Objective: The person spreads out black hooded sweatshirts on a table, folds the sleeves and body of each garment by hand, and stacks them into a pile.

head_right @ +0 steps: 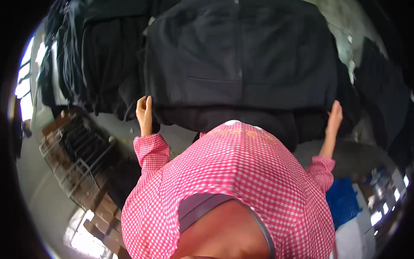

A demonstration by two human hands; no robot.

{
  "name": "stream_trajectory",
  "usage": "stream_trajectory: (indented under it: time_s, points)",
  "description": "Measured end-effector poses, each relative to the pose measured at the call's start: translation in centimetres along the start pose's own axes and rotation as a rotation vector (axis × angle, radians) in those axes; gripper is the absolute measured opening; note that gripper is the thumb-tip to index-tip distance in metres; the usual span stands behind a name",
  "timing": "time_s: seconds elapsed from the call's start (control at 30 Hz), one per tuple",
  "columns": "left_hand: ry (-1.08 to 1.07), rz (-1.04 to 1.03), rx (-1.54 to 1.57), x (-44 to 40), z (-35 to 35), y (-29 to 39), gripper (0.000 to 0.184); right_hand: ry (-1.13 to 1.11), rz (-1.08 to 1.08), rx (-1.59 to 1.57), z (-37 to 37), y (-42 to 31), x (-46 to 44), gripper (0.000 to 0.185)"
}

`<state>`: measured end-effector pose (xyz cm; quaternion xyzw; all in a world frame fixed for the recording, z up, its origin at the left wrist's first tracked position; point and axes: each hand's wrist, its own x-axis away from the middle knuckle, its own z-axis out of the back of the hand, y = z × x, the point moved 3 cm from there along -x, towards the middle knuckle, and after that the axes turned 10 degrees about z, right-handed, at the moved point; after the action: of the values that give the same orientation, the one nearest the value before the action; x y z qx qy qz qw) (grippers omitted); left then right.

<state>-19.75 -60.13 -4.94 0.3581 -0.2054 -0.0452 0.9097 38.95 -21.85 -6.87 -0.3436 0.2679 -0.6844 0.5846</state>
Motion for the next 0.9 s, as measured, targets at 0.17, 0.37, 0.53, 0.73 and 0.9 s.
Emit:
stream_trajectory:
  time_s: [0.17,0.37,0.53,0.73,0.9]
  points:
    - [0.105,-0.293,-0.05,-3.8,-3.5,0.0,0.039,0.076,0.091,-0.231,-4.4,-3.4,0.8,0.045]
    - [-0.13,0.099,-0.008,-7.1,-3.9,-2.0,0.042,-0.116,0.115,-0.334,-9.2,-3.3,-1.9,0.036]
    - [-0.354,0.199,0.436,-5.1,-4.8,-1.6,0.044,-0.15,0.098,-0.626,-9.3,-2.3,-2.9,0.03]
    - [-0.341,-0.28,0.443,-7.4,-3.9,-4.1,0.04,-0.09,0.077,-1.017,-7.5,-1.7,-8.7,0.02]
    - [-0.172,-0.679,0.115,-9.9,-4.2,-4.8,0.026,-0.118,0.014,-1.048,-9.2,0.8,-10.8,0.019]
